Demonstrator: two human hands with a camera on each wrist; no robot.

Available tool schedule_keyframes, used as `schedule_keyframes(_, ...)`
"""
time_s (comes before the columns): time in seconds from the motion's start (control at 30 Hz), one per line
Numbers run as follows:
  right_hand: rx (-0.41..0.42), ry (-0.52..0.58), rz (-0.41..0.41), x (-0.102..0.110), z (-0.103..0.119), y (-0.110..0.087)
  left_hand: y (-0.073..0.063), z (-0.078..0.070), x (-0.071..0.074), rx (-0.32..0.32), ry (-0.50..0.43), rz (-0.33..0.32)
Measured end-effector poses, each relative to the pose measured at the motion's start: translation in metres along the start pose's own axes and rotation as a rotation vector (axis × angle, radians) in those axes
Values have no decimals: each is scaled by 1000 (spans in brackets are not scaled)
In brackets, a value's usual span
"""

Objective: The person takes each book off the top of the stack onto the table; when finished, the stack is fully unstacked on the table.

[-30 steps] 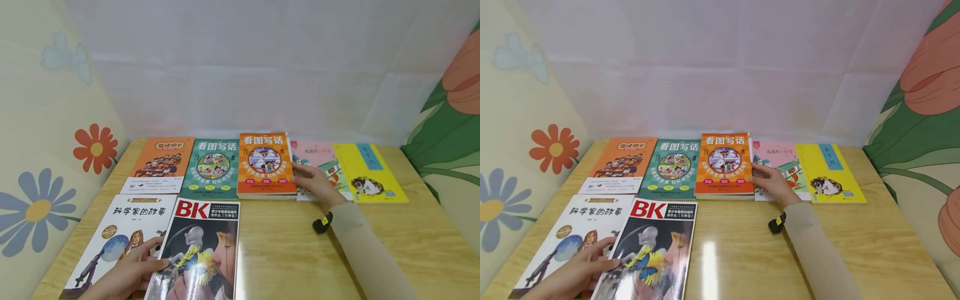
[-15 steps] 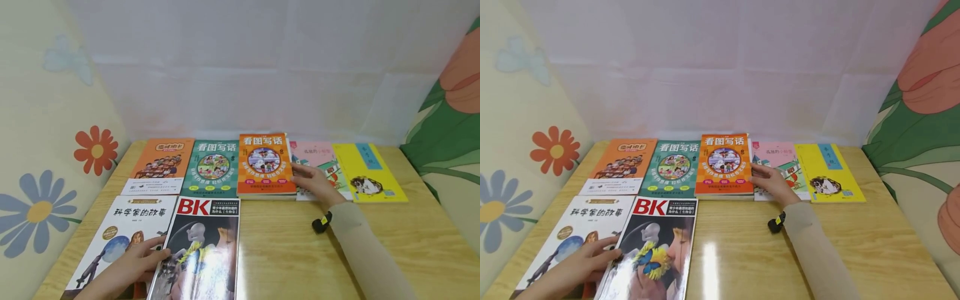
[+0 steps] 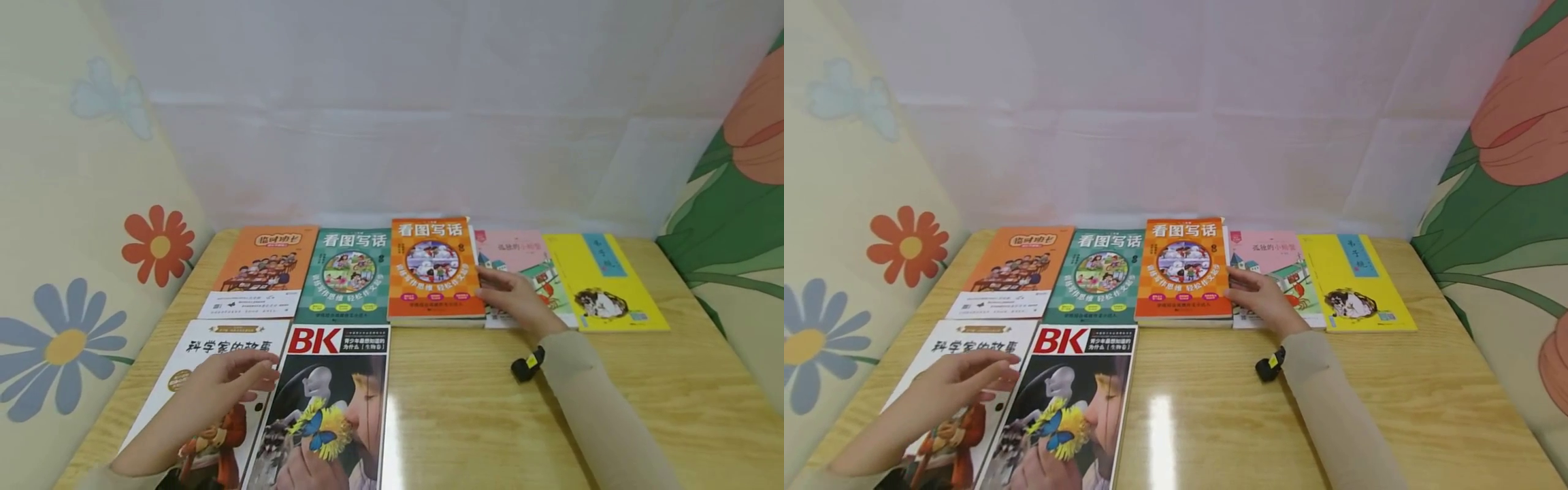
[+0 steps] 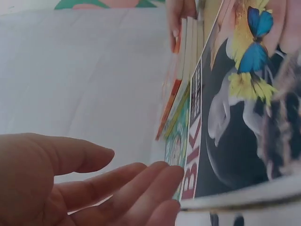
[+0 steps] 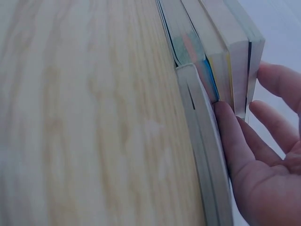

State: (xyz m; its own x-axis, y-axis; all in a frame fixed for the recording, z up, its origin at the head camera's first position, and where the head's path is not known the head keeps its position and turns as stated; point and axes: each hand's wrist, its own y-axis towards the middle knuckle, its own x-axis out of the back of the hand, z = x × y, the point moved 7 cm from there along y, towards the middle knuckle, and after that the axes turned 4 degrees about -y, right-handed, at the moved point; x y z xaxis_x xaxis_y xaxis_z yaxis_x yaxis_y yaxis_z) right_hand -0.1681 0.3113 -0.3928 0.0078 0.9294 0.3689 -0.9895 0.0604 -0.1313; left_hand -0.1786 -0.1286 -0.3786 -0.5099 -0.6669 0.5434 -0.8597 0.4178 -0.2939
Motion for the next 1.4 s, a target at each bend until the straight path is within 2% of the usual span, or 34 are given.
schedule_keyframes(0.07, -30, 23, 59, 5, -39, 28, 8, -13, -3, -49, 2, -19)
schedule_keyframes(0.1, -30, 37, 60, 6, -49, 34, 13, -19, -5, -76, -4, -29)
schedule_keyframes(0.17, -22, 46, 64, 5, -49, 33, 23, -33, -8, -135, -28, -45)
schedule_keyframes(0.27, -6, 52, 69, 5, -49, 33, 43, -53, -12, -213, -110, -72)
schedule_keyframes(0.4, -13, 55, 63, 5, -48, 32, 72, -74, -20, -268, -219, -81)
schedule_keyframes(0.47, -19, 55, 60, 6, -48, 32, 88, -84, -25, -292, -220, -87)
schedule_keyframes(0.57, -32, 61, 62, 6, -49, 33, 110, -93, -31, -326, -164, -111)
schedule_keyframes(0.67, -43, 52, 62, 7, -50, 33, 131, -96, -39, -321, -97, -128)
schedule_keyframes(0.77, -67, 39, 57, 7, -52, 33, 148, -95, -49, -304, -71, -104)
schedule_keyframes(0.83, -80, 39, 55, 7, -53, 34, 158, -93, -57, -293, -81, -75)
schedule_keyframes(0.93, -66, 53, 54, 6, -53, 34, 168, -89, -69, -271, -161, -10)
schedule_keyframes(1.07, -36, 68, 47, 4, -53, 33, 177, -78, -83, -235, -272, 78)
schedule_keyframes(1.17, -39, 70, 42, 1, -52, 33, 181, -73, -91, -226, -321, 128)
schedule_keyframes(1.4, -104, 63, -2, -1, -50, 35, 182, -76, -99, -245, -351, 195)
